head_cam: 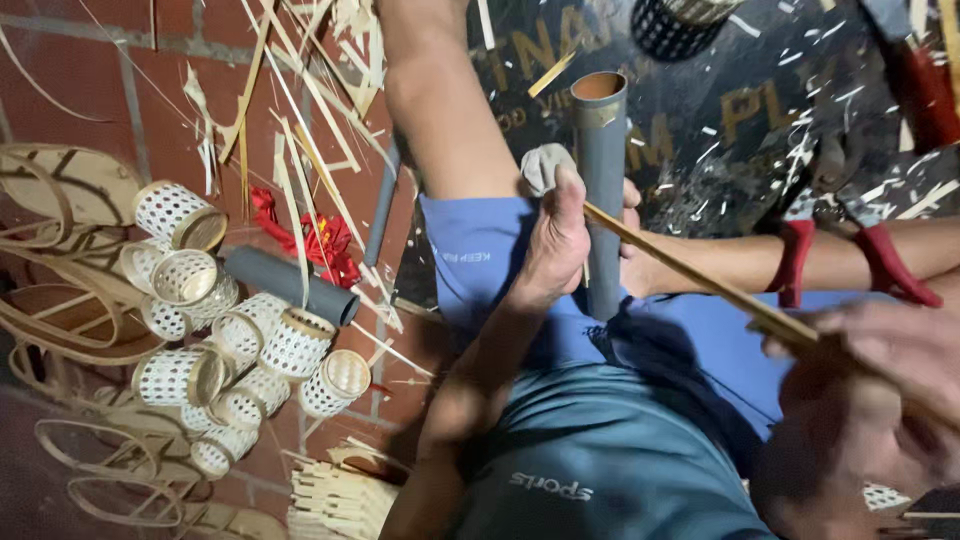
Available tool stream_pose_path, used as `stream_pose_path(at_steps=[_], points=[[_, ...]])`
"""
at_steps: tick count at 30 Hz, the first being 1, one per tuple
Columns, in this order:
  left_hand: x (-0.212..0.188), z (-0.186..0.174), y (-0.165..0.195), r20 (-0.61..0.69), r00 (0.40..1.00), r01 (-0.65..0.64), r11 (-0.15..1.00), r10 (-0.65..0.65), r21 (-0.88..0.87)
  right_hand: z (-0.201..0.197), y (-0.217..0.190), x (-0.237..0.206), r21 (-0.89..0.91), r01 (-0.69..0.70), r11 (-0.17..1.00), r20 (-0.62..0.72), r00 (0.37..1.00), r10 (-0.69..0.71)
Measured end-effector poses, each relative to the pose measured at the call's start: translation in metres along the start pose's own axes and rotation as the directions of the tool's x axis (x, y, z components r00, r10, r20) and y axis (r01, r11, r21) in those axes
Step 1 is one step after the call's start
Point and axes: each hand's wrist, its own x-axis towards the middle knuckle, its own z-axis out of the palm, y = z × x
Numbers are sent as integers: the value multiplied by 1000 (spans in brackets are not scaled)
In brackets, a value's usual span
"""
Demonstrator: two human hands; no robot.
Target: The person sits on the floor and works thin bamboo strips: they bend and flex a strip, shave its edge with a knife, and wrap the strip around a gray cylindrical form, pressing it into place. Finished perforated bamboo baskets and scrap strips lie around them on the floor.
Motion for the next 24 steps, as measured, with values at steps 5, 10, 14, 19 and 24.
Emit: stream_pose_path(at_steps=[5,10,14,19,24], points=[[-25,-12,-12,191,978,117,978,-84,-170,-65,3,-38,15,-180,984,-40,983,180],[-50,-25,-24,279,944,225,963,-177,-150,-91,54,20,190,-418,889,237,898,371],[-59,-28,-26,416,902,183,973,-110,-140,-65,108,69,322,-462,826,342,871,353],[-67,-26,-29,526,843,300,912,-115,-281,33,141,94,393,-612,687,469,775,423],[-83,-9,-26,689,682,574,763,-246,-297,112,151,86,432,-793,429,786,565,253]])
